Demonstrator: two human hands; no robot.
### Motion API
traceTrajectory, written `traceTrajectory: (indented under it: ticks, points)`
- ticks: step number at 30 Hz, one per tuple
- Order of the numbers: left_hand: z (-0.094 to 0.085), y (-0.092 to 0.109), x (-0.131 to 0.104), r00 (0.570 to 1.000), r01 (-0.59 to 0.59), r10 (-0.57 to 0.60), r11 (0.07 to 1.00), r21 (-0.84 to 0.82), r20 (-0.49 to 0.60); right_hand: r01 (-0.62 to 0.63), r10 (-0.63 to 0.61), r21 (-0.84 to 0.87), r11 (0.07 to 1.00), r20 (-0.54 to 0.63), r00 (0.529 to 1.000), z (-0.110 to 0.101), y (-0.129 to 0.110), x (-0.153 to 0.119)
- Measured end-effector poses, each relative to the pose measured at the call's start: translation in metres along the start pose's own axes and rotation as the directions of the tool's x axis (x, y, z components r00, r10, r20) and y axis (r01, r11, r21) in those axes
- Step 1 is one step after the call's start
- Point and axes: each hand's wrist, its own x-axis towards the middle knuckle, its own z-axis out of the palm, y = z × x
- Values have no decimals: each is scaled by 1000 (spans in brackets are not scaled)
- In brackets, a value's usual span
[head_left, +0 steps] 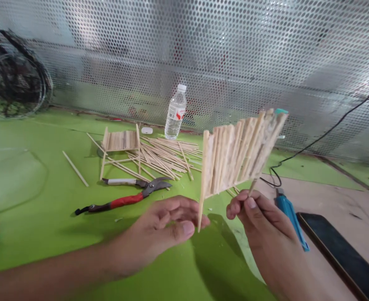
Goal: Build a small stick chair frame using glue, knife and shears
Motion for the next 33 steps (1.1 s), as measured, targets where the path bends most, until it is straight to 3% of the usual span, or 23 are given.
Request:
traceTrajectory:
  ticks: [4,9,15,23,33]
  points:
    - [0,-1,2,999,44,-43,998,48,-22,-157,157,0,988,73,985,0,1,-2]
    - [-3,-6,5,996,60,-52,992,113,-74,-293,305,-85,952,240,922,-4,-1,-4]
    - [-1,-5,5,993,83,-71,989,124,-98,-212,242,-142,967,249,938,-7,-4,-5]
    - [0,-5,1,992,120,-111,979,164,-68,-253,259,-95,963,55,964,-14,14,-4]
    - [0,1,-1,987,155,-159,968,199,1,-216,225,-79,973,127,966,-10,6,-2]
